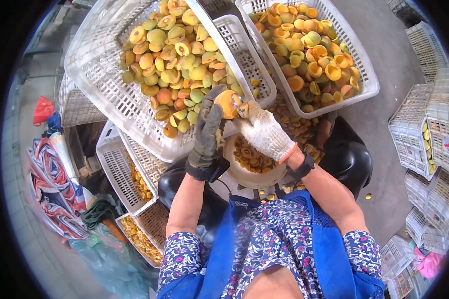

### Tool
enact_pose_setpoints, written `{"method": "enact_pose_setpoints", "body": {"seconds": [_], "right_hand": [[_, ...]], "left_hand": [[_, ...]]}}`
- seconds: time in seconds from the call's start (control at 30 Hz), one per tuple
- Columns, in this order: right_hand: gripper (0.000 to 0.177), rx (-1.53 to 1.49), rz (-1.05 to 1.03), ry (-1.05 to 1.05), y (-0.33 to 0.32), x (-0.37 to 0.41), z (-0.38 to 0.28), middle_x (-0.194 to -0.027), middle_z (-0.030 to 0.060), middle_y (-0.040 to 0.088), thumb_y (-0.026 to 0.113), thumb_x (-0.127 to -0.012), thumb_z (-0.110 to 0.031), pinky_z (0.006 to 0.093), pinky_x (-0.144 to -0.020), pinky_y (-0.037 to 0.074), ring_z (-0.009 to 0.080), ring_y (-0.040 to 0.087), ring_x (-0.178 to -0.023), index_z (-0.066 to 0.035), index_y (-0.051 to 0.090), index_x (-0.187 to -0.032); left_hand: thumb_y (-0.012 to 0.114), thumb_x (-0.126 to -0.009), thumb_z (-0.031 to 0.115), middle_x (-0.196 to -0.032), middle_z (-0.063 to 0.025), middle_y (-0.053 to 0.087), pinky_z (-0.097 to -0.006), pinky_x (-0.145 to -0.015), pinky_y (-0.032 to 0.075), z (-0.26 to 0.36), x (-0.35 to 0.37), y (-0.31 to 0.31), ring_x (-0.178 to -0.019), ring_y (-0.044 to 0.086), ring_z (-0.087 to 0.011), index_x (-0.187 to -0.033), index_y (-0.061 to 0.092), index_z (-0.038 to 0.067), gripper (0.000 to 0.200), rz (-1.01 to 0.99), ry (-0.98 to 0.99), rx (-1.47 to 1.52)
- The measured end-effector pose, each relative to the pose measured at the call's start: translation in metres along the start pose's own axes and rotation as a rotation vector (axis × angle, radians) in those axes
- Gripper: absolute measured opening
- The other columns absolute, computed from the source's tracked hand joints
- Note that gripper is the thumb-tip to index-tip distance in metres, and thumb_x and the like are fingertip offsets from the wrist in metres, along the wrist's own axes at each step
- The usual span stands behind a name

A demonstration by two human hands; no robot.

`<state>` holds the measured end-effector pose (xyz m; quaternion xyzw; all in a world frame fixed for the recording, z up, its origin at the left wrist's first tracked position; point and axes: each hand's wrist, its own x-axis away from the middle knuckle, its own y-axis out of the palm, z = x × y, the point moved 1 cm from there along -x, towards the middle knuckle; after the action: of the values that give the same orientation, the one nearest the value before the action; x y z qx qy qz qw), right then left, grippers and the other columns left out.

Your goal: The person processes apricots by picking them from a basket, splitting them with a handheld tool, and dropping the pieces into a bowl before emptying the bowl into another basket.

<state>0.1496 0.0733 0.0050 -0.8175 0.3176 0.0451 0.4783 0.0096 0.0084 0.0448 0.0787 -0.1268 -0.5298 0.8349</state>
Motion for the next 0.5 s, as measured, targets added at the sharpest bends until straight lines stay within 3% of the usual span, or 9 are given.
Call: {"method": "enact_pose_setpoints", "body": {"seconds": [0.1, 0.17, 0.3, 0.37, 0.5], "right_hand": [[0.015, -0.024, -0.108, 0.079, 0.004, 0.002, 0.0, -0.097, 0.018, 0.059, 0.062, -0.083, -0.009, 0.0429, -0.069, 0.052, 0.0373, 0.062, -0.082, 0.0, 0.061, -0.096], [0.019, -0.216, -0.168, 0.236, 0.009, 0.004, -0.001, -0.095, 0.0213, 0.058, 0.06, -0.085, -0.012, 0.0457, -0.072, 0.049, 0.0413, 0.06, -0.085, 0.002, 0.058, -0.097], [0.024, -0.414, -0.195, 0.334, 0.002, 0.003, -0.005, -0.094, 0.0242, 0.059, 0.058, -0.086, -0.017, 0.0468, -0.077, 0.047, 0.0448, 0.057, -0.088, 0.003, 0.055, -0.1], [0.027, -0.589, -0.297, 0.528, -0.003, -0.001, -0.006, -0.093, 0.0252, 0.06, 0.056, -0.087, -0.02, 0.046, -0.079, 0.047, 0.0448, 0.057, -0.091, 0.003, 0.056, -0.101], [0.028, -0.742, -0.308, 0.616, -0.008, -0.006, -0.007, -0.094, 0.0254, 0.061, 0.055, -0.087, -0.021, 0.0447, -0.079, 0.047, 0.0447, 0.057, -0.092, 0.003, 0.056, -0.101]], "left_hand": [[0.043, -0.098, 0.024, -0.127, -0.0124, 0.05, -0.0328, -0.103, 0.038, -0.024, -0.004, -0.004, -0.116, 0.05, -0.02, -0.133, 0.045, -0.003, 0.044, 0.002, 0.087, -0.179], [0.041, -0.098, 0.026, -0.124, -0.0128, 0.051, -0.0337, -0.101, 0.039, -0.046, -0.005, -0.008, -0.114, 0.051, -0.0208, -0.129, 0.047, -0.004, 0.043, 0.056, 0.178, -0.224], [0.038, -0.099, 0.027, -0.119, -0.0127, 0.053, -0.0336, -0.098, 0.04, -0.059, -0.004, -0.009, -0.109, 0.052, -0.0212, -0.123, 0.051, -0.004, 0.041, 0.107, 0.183, -0.249], [0.037, -0.099, 0.028, -0.115, -0.0123, 0.054, -0.0324, -0.095, 0.041, -0.06, -0.002, -0.006, -0.106, 0.053, -0.0204, -0.119, 0.054, -0.004, 0.041, 0.163, 0.174, -0.223], [0.037, -0.099, 0.029, -0.111, -0.0117, 0.056, -0.0317, -0.092, 0.042, -0.06, -0.003, -0.001, -0.102, 0.054, -0.0197, -0.116, 0.055, -0.004, 0.041, 0.204, 0.209, -0.205]]}}
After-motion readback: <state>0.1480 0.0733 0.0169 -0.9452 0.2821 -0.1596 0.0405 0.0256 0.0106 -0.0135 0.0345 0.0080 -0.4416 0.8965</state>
